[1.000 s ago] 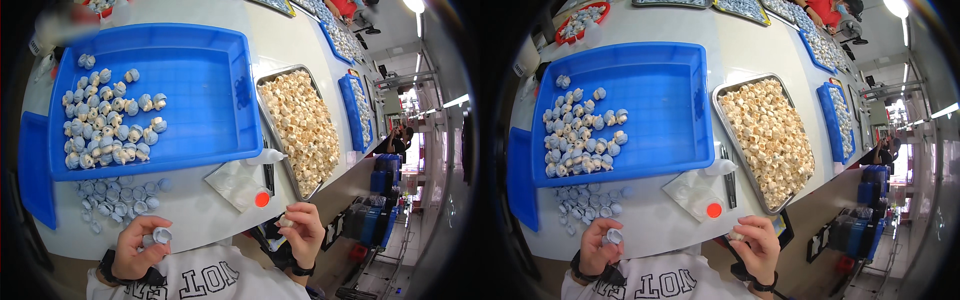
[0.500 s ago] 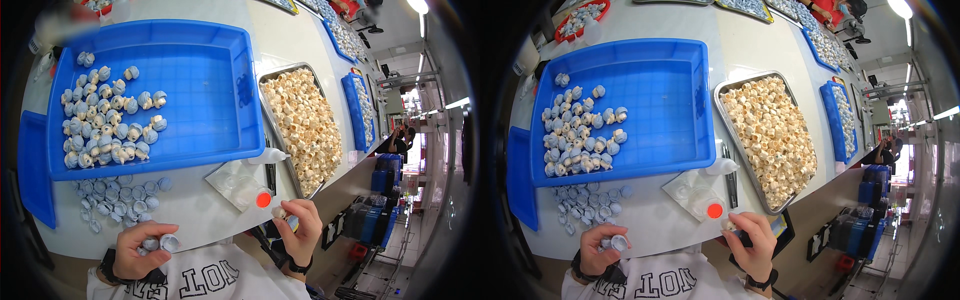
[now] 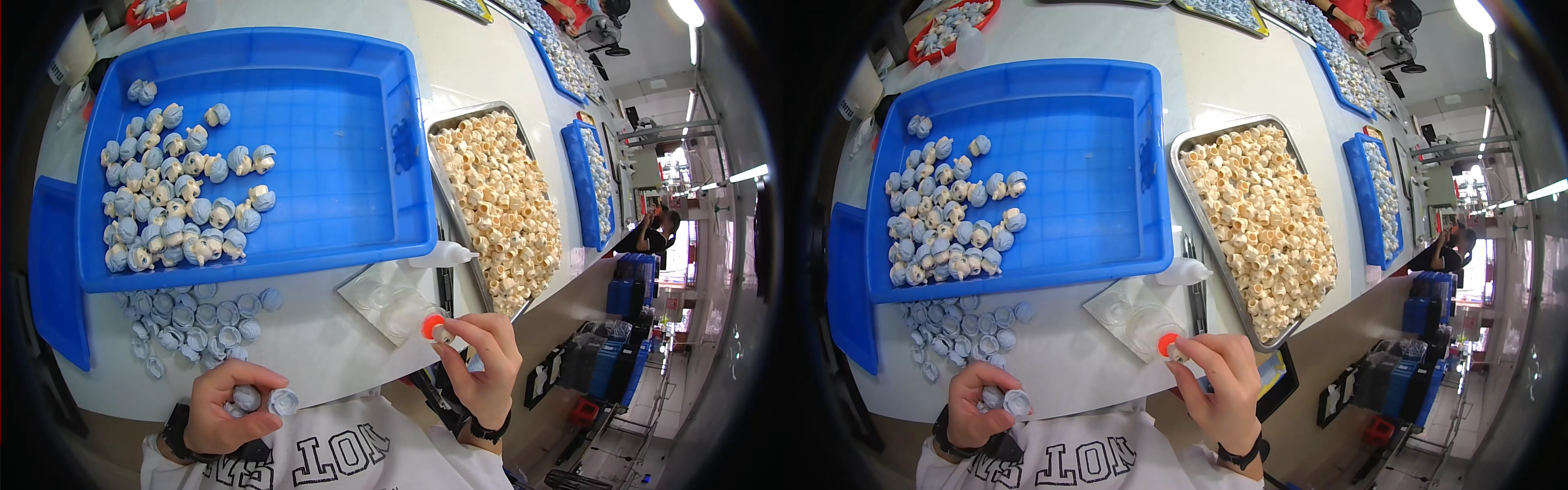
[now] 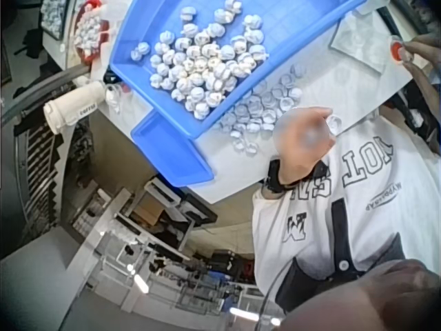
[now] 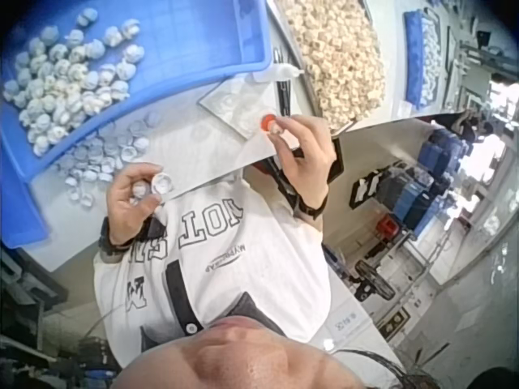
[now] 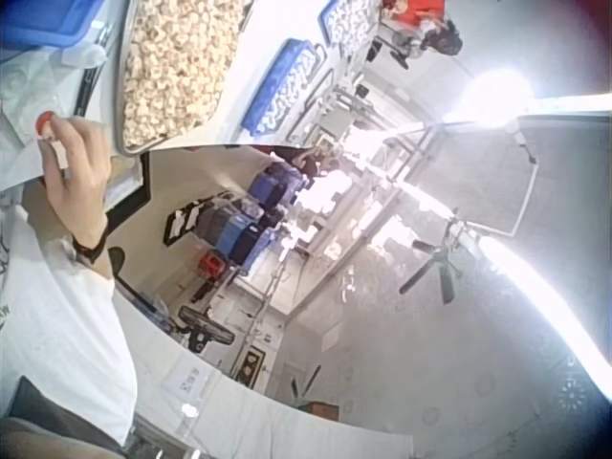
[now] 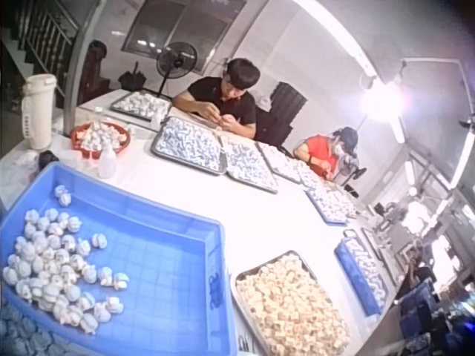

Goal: The person assembles small decorative items by picking up a light-blue shell-like base and a small white figurine, applying adhesive from a small bottle, and joining them. The assembled items are placed into a blue tray. The person repeats this process continuously.

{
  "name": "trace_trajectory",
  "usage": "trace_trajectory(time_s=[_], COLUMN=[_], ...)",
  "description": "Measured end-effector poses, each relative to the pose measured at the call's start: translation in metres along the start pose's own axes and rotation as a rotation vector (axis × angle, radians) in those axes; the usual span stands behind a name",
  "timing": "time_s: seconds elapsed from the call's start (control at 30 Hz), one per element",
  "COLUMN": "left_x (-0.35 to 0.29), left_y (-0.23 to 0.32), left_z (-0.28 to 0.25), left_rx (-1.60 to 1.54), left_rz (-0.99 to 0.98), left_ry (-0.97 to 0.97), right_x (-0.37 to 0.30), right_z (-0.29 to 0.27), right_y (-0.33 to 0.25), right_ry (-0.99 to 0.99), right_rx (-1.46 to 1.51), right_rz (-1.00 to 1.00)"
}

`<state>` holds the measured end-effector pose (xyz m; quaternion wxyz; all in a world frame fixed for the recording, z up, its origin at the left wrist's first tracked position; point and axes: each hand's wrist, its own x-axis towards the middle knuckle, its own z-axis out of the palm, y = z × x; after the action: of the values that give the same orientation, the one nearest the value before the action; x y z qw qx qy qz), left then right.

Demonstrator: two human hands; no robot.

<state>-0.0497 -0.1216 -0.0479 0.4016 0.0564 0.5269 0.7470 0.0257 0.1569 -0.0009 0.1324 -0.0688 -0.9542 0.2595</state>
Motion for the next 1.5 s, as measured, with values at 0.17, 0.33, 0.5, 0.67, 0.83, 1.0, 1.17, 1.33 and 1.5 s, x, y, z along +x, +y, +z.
trace_trajectory(time_s=[0.17,0.33,0.5,0.67,0.83,1.0,1.17,1.33,1.5], left_x=[0.0,0.0,0.0,0.0,0.003,0.006,0.012,0.007,0.005], left_y=[0.0,0.001,0.0,-0.002,-0.001,-0.003,0.004,0.008,0.008], left_z=[0.0,0.0,0.0,0.001,0.004,0.004,0.015,0.015,0.013], left_rx=[-0.004,-0.019,-0.017,-0.053,-0.045,0.026,0.198,0.332,0.27], left_rz=[-0.003,-0.016,-0.022,-0.02,0.068,0.169,0.197,0.254,0.259], left_ry=[-0.005,-0.003,-0.001,-0.017,-0.062,-0.128,-0.205,-0.141,-0.127], right_x=[0.0,-0.002,-0.008,-0.014,-0.017,-0.022,-0.005,0.016,0.018], right_z=[0.001,0.002,0.003,0.003,0.005,0.001,0.02,0.042,0.044], right_y=[0.0,-0.001,0.0,0.002,0.004,-0.01,-0.032,-0.062,-0.066], right_ry=[-0.01,-0.006,0.009,0.038,0.074,0.175,-0.081,-0.096,-0.143], right_rx=[-0.024,-0.026,-0.013,-0.01,0.012,0.155,0.638,0.649,0.592], right_rz=[0.004,0.02,0.059,0.073,0.082,0.115,-0.242,-0.385,-0.365])
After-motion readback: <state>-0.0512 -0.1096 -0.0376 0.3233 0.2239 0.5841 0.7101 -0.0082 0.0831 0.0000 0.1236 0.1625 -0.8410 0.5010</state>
